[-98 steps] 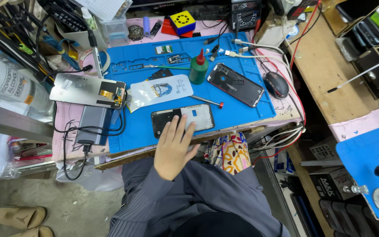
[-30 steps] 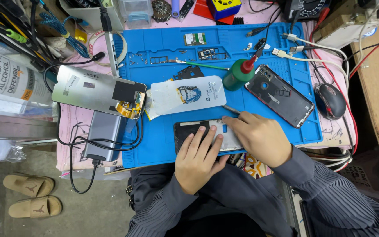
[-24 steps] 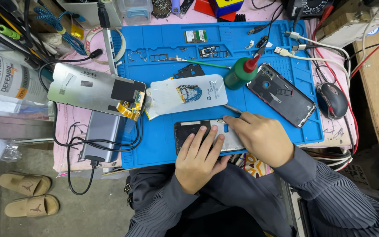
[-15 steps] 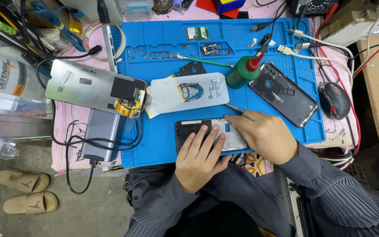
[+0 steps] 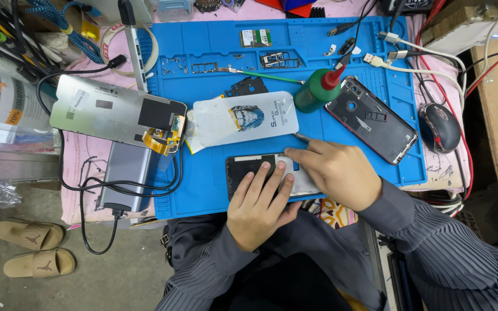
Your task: The person is repairing a mobile phone by using a screwdriver to remove screws from the internal frame and handling the components by hand on a blue mat.
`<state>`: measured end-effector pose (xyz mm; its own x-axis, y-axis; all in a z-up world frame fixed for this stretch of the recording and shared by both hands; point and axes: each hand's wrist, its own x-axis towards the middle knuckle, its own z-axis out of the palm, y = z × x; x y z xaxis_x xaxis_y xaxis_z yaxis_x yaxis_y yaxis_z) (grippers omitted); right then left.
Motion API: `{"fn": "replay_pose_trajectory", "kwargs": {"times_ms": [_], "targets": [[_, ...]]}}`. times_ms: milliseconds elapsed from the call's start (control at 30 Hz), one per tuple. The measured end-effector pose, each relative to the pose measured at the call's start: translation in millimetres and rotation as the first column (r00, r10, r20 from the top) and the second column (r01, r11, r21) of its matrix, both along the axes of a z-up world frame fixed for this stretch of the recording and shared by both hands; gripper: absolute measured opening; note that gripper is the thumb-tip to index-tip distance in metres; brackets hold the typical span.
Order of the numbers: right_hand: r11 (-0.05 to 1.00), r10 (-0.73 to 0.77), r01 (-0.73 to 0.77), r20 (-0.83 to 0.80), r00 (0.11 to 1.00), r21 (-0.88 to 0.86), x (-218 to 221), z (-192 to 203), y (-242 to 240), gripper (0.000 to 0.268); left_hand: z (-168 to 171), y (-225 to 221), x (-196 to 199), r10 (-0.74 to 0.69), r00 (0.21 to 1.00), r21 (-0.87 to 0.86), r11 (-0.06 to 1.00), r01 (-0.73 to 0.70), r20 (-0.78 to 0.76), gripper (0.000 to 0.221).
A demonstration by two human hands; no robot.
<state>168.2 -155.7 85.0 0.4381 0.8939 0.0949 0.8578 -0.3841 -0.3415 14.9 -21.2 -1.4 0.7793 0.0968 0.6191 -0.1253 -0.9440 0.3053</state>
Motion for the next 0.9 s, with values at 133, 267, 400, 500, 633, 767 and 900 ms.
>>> {"fn": "replay_pose_trajectory", "kwargs": {"times_ms": [133,267,400,500,633,767,900], "targets": [[0.999,0.032,-0.033,0.014,0.999,0.025,2,6,-1,0.039,-1,0,2,0.007,1.000,0.010,1.000,-0.007,0.012,0.044],[0.999,0.002,-0.002,0.013,1.000,-0.041,5,12,-6,0.039,-3,-1,1,0.008,1.000,0.014,1.000,-0.008,0.008,0.044],[0.998,0.056,-0.057,0.054,0.997,0.021,1,4,3,0.037,-2,-1,1,0.018,1.000,0.025,1.000,-0.019,0.016,0.044],[0.998,0.054,-0.055,0.053,0.997,0.012,3,4,2,0.038,-2,-1,1,0.019,1.000,0.024,1.000,-0.019,0.011,0.044],[0.999,0.043,-0.044,0.051,0.998,0.021,4,8,-3,0.038,-4,-1,1,0.016,1.000,0.014,1.000,-0.016,0.002,0.044],[0.997,0.076,-0.076,0.021,0.997,0.016,1,-2,13,0.037,-6,-2,1,0.022,0.999,0.026,0.999,-0.023,0.029,0.045],[0.996,0.086,-0.086,0.031,0.996,0.014,3,1,12,0.037,-7,-1,0,0.014,1.000,0.036,0.999,-0.015,0.021,0.045]]}}
